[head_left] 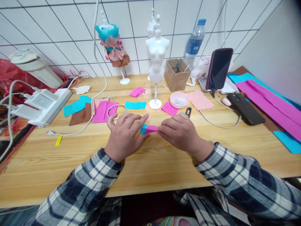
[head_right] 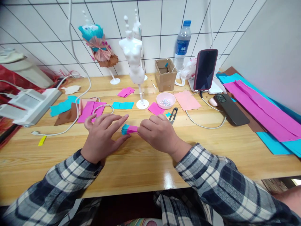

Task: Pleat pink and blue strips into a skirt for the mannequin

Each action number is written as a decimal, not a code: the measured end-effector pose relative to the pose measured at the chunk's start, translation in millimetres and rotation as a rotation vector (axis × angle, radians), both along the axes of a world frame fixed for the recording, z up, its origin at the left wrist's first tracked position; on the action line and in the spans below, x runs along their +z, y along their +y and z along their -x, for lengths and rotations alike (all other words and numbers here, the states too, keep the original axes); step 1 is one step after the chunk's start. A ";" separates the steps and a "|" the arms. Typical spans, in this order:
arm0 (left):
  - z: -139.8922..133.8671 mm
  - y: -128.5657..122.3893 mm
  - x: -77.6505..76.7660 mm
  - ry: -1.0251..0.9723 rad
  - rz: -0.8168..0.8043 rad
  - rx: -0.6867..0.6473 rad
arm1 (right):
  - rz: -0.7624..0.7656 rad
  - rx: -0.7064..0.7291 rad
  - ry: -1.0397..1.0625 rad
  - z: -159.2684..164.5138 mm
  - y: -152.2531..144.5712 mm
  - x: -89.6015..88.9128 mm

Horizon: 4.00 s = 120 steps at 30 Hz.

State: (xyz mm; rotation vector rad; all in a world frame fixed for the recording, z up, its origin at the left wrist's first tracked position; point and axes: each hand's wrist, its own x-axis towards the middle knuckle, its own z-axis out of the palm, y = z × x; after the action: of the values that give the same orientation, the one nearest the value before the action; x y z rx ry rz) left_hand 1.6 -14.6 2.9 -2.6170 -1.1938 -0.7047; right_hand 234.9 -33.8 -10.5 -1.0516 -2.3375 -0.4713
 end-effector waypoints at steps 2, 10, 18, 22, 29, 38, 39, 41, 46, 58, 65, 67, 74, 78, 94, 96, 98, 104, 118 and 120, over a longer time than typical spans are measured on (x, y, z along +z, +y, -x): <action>-0.2 -1.1 0.9 0.018 -0.041 -0.022 | 0.032 -0.009 0.012 -0.6 1.6 -1.9; -7.9 0.8 -10.3 0.042 0.128 -0.111 | 0.265 0.019 0.028 -7.1 7.9 -9.7; -11.8 -0.8 -9.6 0.072 0.271 -0.097 | 0.588 0.058 0.207 -16.6 14.7 -13.0; -13.9 -1.7 -9.3 0.057 0.353 -0.078 | 0.615 0.051 0.294 -13.5 9.2 -7.5; -16.2 -0.1 -8.9 0.035 0.427 -0.071 | 0.616 -0.053 0.048 -1.1 -0.3 -1.4; -13.6 2.3 -10.9 0.029 0.474 -0.079 | 0.689 -0.109 0.013 -2.8 2.3 -0.7; -13.4 2.2 -11.2 0.030 0.473 -0.079 | 0.696 -0.109 0.011 -2.8 2.3 -0.5; -13.0 1.9 -11.3 0.034 0.469 -0.076 | 0.700 -0.108 -0.001 -2.5 2.2 0.2; -12.6 0.9 -9.9 0.037 0.466 -0.070 | 0.758 -0.120 0.018 0.1 5.2 1.6; -13.9 18.1 -19.8 -0.004 0.569 0.008 | 1.083 -0.280 0.084 3.1 27.5 16.6; -17.8 18.2 -21.3 -0.030 0.528 0.035 | 1.194 -0.313 0.027 6.7 42.0 21.0; -19.1 17.7 -21.5 -0.027 0.526 0.034 | 1.198 -0.312 0.003 8.5 44.1 21.4; -19.7 17.7 -21.8 -0.018 0.517 0.025 | 1.240 -0.317 -0.025 11.2 45.9 27.8; -20.3 17.3 -21.5 -0.034 0.545 0.052 | 1.260 -0.318 -0.031 12.3 47.0 28.1; -21.7 18.3 -28.0 -0.077 0.608 0.125 | 0.434 -0.002 0.075 0.4 -21.8 -8.2; -22.0 18.3 -28.7 -0.074 0.605 0.136 | 0.448 -0.020 -0.038 6.2 -30.9 -12.2; -22.4 18.1 -28.9 -0.073 0.603 0.150 | 0.490 -0.056 -0.099 10.2 -33.8 -15.4; -22.0 18.8 -27.9 -0.068 0.604 0.151 | 0.513 -0.097 -0.101 4.4 -36.0 -19.9; -21.1 19.0 -26.6 -0.061 0.624 0.146 | 0.374 -0.088 0.282 -16.8 -37.3 -15.3; -21.0 19.0 -27.3 -0.059 0.620 0.146 | 0.385 -0.088 0.378 -20.2 -34.2 -17.4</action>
State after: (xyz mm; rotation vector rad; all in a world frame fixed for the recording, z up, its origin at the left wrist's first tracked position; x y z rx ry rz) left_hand 22.6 4.4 -24.4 -2.9410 -1.8453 -0.4315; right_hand 255.1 -68.0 -27.9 -1.2919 -2.0871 0.1502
